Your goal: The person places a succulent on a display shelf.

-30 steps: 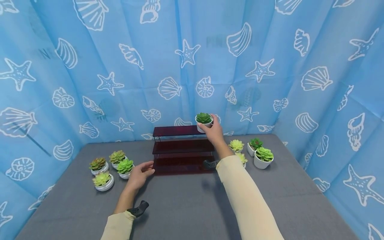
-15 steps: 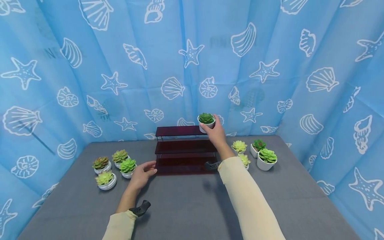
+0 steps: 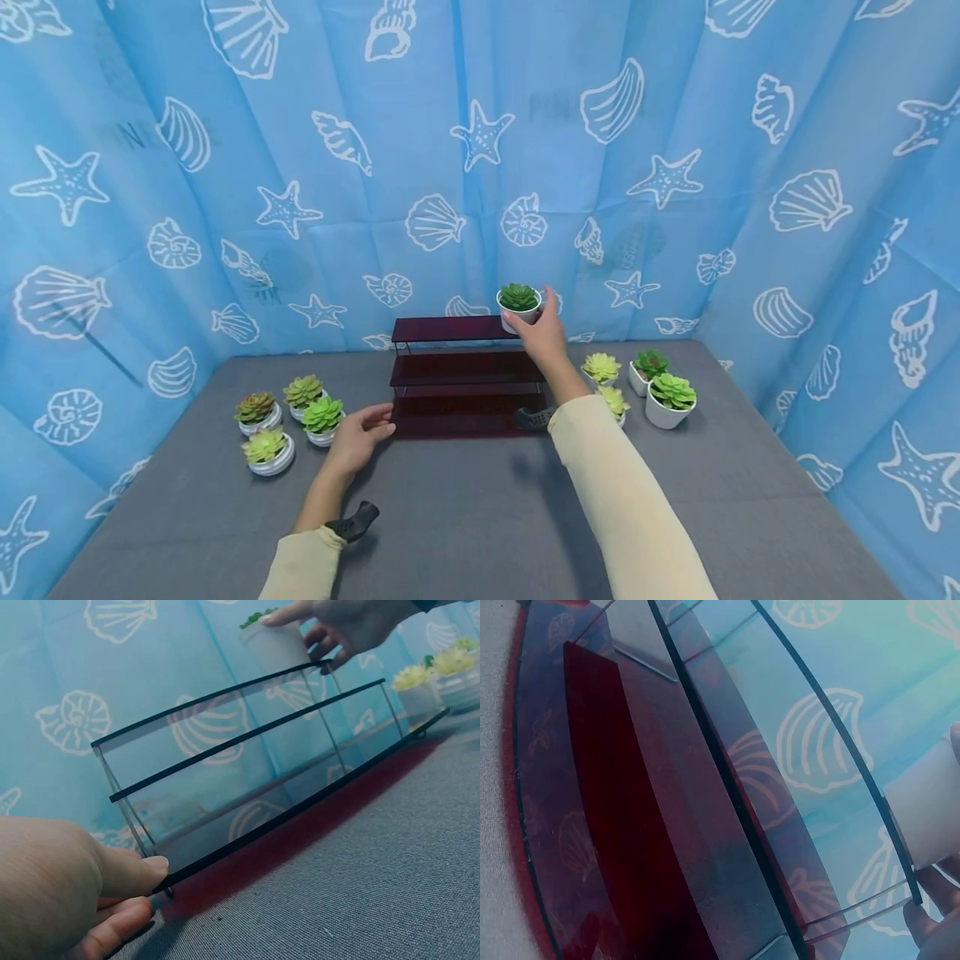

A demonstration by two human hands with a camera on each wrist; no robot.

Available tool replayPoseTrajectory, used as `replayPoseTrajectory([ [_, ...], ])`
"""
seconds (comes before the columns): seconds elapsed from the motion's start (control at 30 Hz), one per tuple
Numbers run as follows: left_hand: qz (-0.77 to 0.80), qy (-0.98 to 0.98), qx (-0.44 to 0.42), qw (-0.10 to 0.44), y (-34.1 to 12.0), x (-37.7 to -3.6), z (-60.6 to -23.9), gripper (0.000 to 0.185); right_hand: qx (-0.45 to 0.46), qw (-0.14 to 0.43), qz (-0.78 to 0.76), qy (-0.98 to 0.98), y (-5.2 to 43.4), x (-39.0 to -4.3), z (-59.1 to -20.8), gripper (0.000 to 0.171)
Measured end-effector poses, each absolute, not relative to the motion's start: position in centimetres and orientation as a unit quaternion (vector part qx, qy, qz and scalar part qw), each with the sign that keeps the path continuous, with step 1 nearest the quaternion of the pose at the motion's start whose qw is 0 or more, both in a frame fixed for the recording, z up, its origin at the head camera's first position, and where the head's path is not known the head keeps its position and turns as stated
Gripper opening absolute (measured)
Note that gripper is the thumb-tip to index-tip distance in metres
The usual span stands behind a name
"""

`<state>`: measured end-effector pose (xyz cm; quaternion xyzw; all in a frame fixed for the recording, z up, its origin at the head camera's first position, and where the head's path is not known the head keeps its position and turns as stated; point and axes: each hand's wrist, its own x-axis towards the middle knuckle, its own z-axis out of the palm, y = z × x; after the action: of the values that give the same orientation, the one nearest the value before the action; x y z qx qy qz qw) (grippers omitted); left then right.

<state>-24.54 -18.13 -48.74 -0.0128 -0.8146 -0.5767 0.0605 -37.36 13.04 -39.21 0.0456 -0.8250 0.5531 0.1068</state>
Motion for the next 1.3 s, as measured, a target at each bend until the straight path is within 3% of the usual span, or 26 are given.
replayPoseTrajectory([
  [0.53, -0.577, -0.815, 0.002, 0.051, -18.2, -24.7, -48.8, 0.035, 0.067, 0.113, 0.586, -0.800, 15.5, -36.0, -37.7, 0.092],
  [1.3, -0.565, -0.824, 0.013, 0.038, -18.2, -24.8, -48.4, 0.036, 0.122, 0.177, 0.538, -0.815, 19.6, -31.7, -36.7, 0.084],
])
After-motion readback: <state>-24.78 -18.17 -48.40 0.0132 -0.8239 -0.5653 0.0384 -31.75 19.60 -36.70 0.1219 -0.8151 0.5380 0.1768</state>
